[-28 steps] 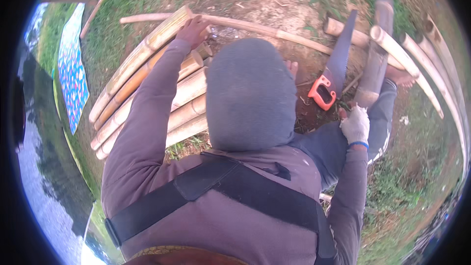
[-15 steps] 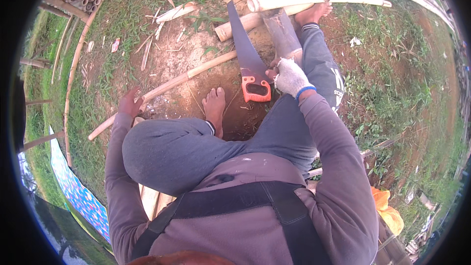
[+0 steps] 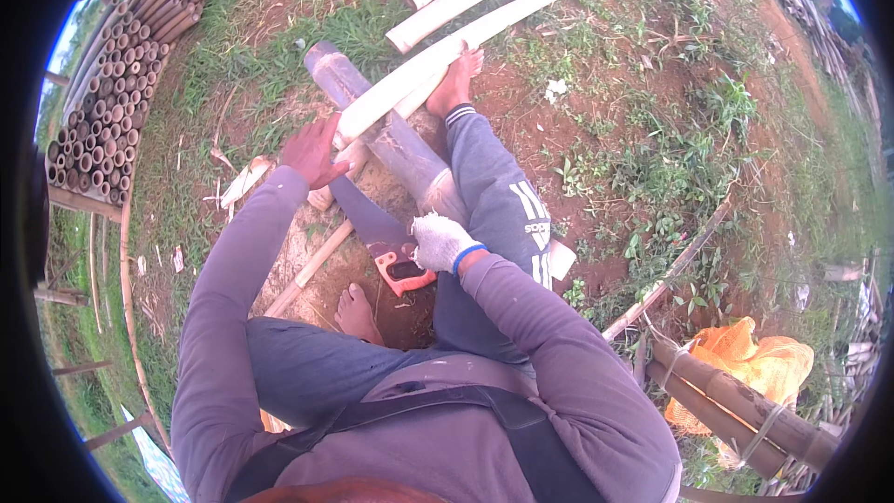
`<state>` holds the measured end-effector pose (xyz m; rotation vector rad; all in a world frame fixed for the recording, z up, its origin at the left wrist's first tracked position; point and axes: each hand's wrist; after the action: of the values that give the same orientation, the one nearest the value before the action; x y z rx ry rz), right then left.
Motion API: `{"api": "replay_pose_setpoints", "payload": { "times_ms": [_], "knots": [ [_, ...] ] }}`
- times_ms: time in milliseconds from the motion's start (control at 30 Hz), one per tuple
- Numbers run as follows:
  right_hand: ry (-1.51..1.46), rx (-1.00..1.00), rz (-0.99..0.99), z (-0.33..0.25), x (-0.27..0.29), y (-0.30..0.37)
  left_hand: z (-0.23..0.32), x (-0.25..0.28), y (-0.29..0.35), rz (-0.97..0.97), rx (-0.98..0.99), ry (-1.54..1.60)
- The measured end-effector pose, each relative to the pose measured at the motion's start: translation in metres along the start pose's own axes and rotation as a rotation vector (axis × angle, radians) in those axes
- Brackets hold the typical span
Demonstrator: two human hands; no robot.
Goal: The person uses a hand saw to cut long bamboo poles into shorter sections. They position each pole on a wooden support, saw through it, and then move the cut pieces aside to a growing pile.
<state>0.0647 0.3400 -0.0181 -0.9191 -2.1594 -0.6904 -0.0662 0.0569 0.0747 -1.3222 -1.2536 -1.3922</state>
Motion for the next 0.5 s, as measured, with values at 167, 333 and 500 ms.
{"api": "replay_pose_setpoints", "payload": {
  "times_ms": [167,333,500],
  "knots": [
    [-0.063,0.013,-0.004,0.009,0.003,0.002,0.004,-0.013,-0.052,-0.147,0.127,0.116],
    [-0.200,-0.102,0.050,-0.005,0.041,0.006,-0.055,0.025,0.019,-0.061,0.115,0.135],
    [-0.157,-0.028,0.133,0.018,0.023,0.008,-0.173,0.063,0.187,-0.098,0.372,-0.033]
  ]
}}
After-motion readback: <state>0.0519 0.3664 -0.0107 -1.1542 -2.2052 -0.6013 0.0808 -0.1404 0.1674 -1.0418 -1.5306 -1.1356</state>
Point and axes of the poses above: each hand's wrist, its own y-axis away from the middle knuckle, its own x-axis out of the back of the hand, z = x × y, and after that the axes turned 5 degrees about x, right-handed
